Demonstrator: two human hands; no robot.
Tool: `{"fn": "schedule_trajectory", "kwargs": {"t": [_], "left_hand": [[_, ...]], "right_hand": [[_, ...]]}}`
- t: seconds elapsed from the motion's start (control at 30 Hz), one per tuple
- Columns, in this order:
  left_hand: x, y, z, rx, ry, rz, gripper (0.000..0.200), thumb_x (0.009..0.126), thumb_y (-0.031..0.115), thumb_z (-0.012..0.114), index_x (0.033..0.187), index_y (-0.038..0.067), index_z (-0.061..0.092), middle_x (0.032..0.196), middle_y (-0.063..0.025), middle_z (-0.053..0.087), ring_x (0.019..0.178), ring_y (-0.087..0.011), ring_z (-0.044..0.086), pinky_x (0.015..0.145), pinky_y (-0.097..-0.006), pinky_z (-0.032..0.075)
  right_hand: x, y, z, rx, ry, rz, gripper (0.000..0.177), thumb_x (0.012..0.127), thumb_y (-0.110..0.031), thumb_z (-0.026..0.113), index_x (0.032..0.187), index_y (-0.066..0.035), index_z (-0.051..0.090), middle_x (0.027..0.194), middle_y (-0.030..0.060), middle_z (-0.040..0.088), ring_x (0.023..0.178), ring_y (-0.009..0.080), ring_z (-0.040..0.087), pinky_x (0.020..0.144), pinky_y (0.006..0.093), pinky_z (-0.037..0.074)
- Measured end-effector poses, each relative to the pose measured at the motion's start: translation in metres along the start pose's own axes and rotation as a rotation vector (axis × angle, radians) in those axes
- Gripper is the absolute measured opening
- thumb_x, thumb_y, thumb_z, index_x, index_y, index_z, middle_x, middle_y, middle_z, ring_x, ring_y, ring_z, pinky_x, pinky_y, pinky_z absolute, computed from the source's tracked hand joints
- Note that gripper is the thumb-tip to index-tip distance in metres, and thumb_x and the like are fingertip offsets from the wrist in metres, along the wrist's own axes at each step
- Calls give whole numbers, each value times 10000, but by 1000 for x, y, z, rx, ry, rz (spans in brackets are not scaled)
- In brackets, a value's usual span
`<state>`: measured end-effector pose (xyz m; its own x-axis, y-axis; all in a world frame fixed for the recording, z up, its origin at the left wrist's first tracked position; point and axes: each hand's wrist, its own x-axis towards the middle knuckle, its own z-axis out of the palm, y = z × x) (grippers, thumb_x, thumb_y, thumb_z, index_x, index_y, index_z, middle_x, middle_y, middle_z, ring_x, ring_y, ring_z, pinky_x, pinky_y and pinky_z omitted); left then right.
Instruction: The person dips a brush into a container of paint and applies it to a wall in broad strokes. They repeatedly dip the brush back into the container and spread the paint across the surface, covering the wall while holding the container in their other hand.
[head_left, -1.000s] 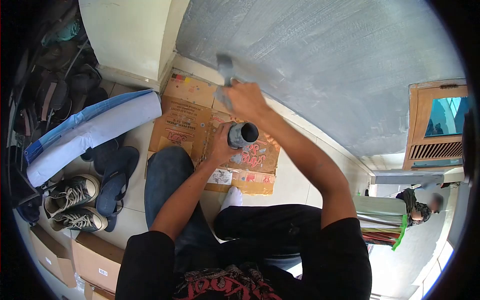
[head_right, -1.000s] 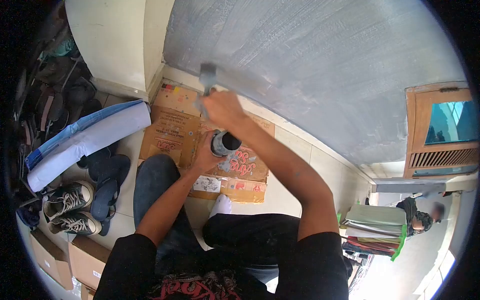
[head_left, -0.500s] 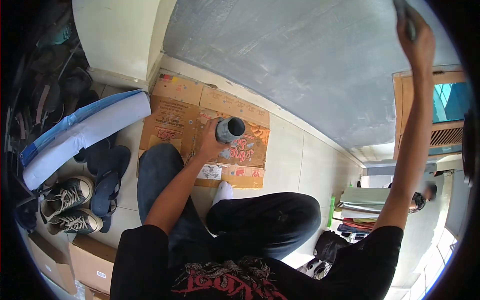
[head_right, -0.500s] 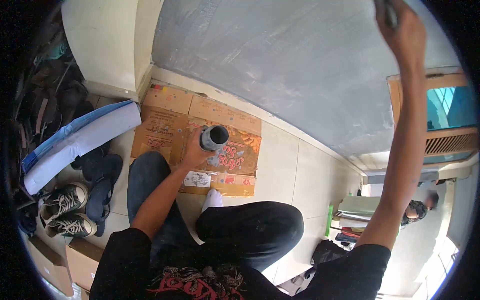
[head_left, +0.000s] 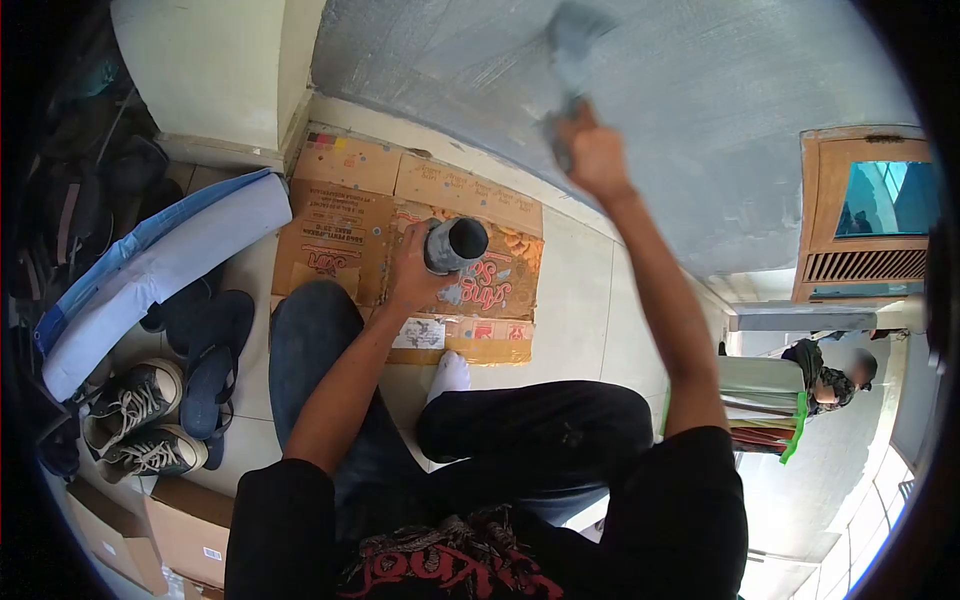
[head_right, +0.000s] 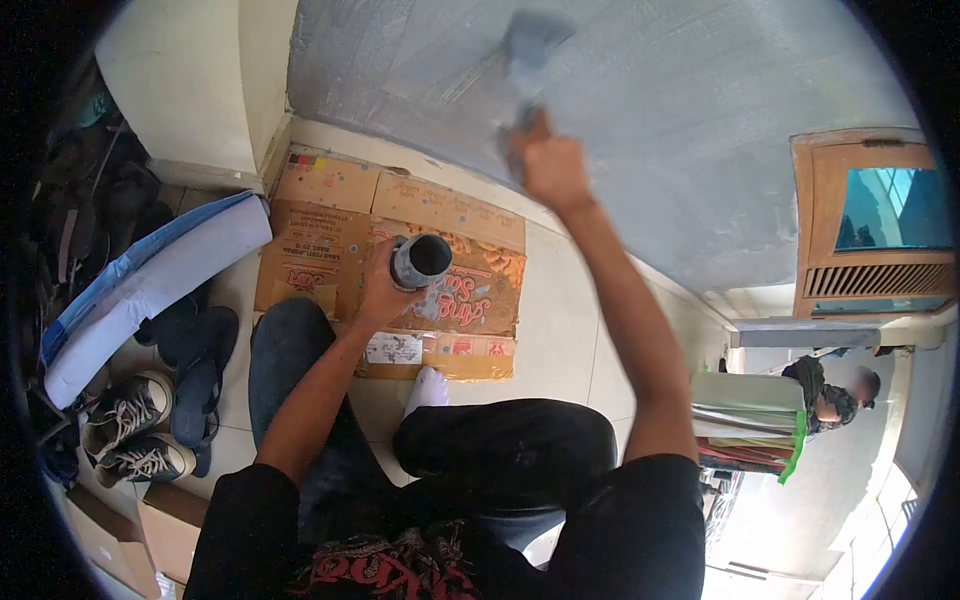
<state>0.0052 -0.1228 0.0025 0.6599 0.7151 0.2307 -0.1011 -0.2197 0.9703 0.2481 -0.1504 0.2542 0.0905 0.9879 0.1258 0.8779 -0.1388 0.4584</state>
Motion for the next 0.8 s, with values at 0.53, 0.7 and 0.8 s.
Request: {"fn": "schedule_trajectory", "kwargs": {"t": [0.53, 0.7, 0.8], "left_hand": [[12, -10, -16, -1, 92, -24, 747, 576, 80, 899, 1215, -4, 520, 1115, -180, 601, 1047, -353, 604, 897, -436, 488], [10, -9, -17, 79, 23, -57, 760, 600, 39, 897, 1242, 5, 492, 1171, -166, 596, 1101, -305, 604, 930, -423, 517], [8, -19, -14, 44, -11, -82, 783, 636, -18, 886, 1290, 13, 456, 1240, -144, 585, 1163, -251, 600, 971, -405, 548]], "right_hand": [[-59, -93, 114, 517, -278, 31, 336, 858, -300, 692, 1169, -175, 678, 1014, 169, 641, 841, 347, 691, 723, 459, 567], [-50, -64, 108, 519, -296, 62, 345, 840, -313, 716, 1146, -154, 703, 1054, 132, 691, 914, 334, 692, 776, 452, 559], [-46, -47, 99, 497, -220, 88, 300, 914, -369, 631, 1091, -143, 721, 992, 149, 709, 899, 343, 693, 772, 462, 553]]}}
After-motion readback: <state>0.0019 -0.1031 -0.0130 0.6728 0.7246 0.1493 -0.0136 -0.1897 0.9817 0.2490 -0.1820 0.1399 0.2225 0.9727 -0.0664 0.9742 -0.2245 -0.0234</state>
